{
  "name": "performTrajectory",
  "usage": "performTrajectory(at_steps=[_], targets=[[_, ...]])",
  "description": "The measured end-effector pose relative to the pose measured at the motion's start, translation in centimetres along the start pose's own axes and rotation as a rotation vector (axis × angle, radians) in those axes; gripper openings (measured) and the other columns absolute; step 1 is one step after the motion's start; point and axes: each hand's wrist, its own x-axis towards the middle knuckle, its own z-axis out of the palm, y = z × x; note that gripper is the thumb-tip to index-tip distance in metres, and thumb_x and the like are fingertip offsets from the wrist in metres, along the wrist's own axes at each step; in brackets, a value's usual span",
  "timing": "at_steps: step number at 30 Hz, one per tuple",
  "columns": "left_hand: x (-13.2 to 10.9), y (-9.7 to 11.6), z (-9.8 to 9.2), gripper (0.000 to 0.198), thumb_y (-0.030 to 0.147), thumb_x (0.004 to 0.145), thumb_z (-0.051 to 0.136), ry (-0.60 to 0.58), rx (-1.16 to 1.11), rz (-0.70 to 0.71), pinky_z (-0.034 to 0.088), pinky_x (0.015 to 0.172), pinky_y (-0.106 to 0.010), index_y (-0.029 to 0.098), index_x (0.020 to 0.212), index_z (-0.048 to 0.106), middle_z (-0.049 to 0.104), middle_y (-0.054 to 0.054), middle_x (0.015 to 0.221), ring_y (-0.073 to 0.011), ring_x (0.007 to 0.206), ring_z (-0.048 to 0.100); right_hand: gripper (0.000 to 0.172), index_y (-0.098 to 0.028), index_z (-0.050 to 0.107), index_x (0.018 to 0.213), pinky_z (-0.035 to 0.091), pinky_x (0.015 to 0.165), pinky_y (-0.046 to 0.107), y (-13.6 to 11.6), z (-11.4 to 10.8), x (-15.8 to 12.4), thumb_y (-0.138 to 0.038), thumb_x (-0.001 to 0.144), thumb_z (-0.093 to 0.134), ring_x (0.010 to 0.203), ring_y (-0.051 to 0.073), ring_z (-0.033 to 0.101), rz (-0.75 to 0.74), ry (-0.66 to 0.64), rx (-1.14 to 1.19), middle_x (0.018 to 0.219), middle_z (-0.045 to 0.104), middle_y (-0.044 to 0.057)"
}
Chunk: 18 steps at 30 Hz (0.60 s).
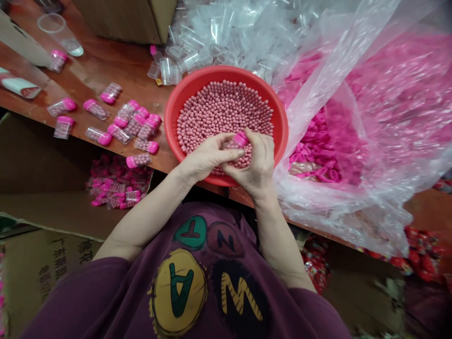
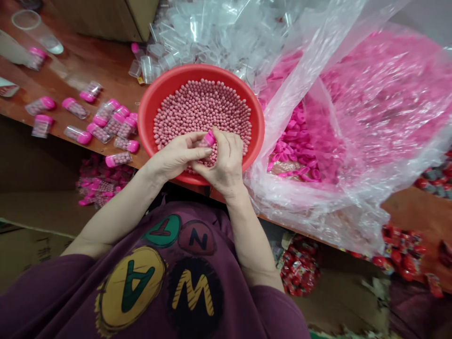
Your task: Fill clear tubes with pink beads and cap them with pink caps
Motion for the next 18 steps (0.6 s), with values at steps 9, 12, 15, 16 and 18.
performTrajectory(at_steps=[9, 12, 15, 16, 18], targets=[[0.1, -0.8, -0.2, 0.037, 0.042, 0.086, 0.092, -0.032, 0.096, 0.133, 0.057, 0.101, -0.029, 0.016, 0.111, 0.082, 0.081, -0.005, 0.111, -0.0171, 0.105, 0.072, 0.084, -0.016, 0.040, 0.166, 0.045, 0.125, 0.071, -0.5, 0.3, 0.2, -0.044, 0.093, 0.068, 0.147, 0.043, 0.055, 0.119, -0.112, -0.049, 0.155, 0.058, 0.022], [-0.2, -0.3, 0.1, 0.043, 0.050, 0.085, 0.094, -0.073, 0.076, 0.071, 0.057, 0.082, -0.025, 0.017, 0.110, 0.084, 0.080, -0.004, 0.099, -0.0136, 0.085, 0.068, 0.081, -0.014, 0.041, 0.165, 0.049, 0.122, 0.070, -0.3, 0.6, 0.1, -0.043, 0.093, 0.067, 0.141, 0.042, 0.059, 0.070, -0.064, -0.048, 0.149, 0.061, 0.022], [-0.4, 0.0, 0.6, 0.039, 0.048, 0.083, 0.097, -0.057, 0.055, 0.069, 0.056, 0.080, -0.023, 0.016, 0.103, 0.085, 0.080, -0.004, 0.099, -0.0131, 0.085, 0.068, 0.077, -0.015, 0.046, 0.161, 0.052, 0.117, 0.070, -0.2, 0.7, -0.1, -0.042, 0.092, 0.068, 0.131, 0.041, 0.063, 0.047, -0.059, -0.049, 0.140, 0.065, 0.020], [-0.4, 0.0, 0.8, 0.038, 0.046, 0.083, 0.098, -0.051, 0.044, 0.065, 0.056, 0.079, -0.022, 0.016, 0.100, 0.084, 0.080, -0.004, 0.097, -0.0125, 0.083, 0.068, 0.076, -0.015, 0.047, 0.160, 0.052, 0.116, 0.071, -0.2, 0.8, -0.2, -0.043, 0.092, 0.069, 0.129, 0.041, 0.064, 0.055, -0.061, -0.040, 0.138, 0.066, 0.020], [-0.5, 0.1, 1.0, 0.036, 0.045, 0.084, 0.097, -0.048, 0.025, 0.024, 0.055, 0.074, -0.022, 0.015, 0.097, 0.083, 0.077, -0.002, 0.088, -0.0106, 0.075, 0.065, 0.076, -0.015, 0.050, 0.158, 0.050, 0.117, 0.074, -0.2, 0.9, -0.3, -0.046, 0.091, 0.071, 0.128, 0.043, 0.064, 0.097, -0.077, -0.018, 0.136, 0.066, 0.020]])
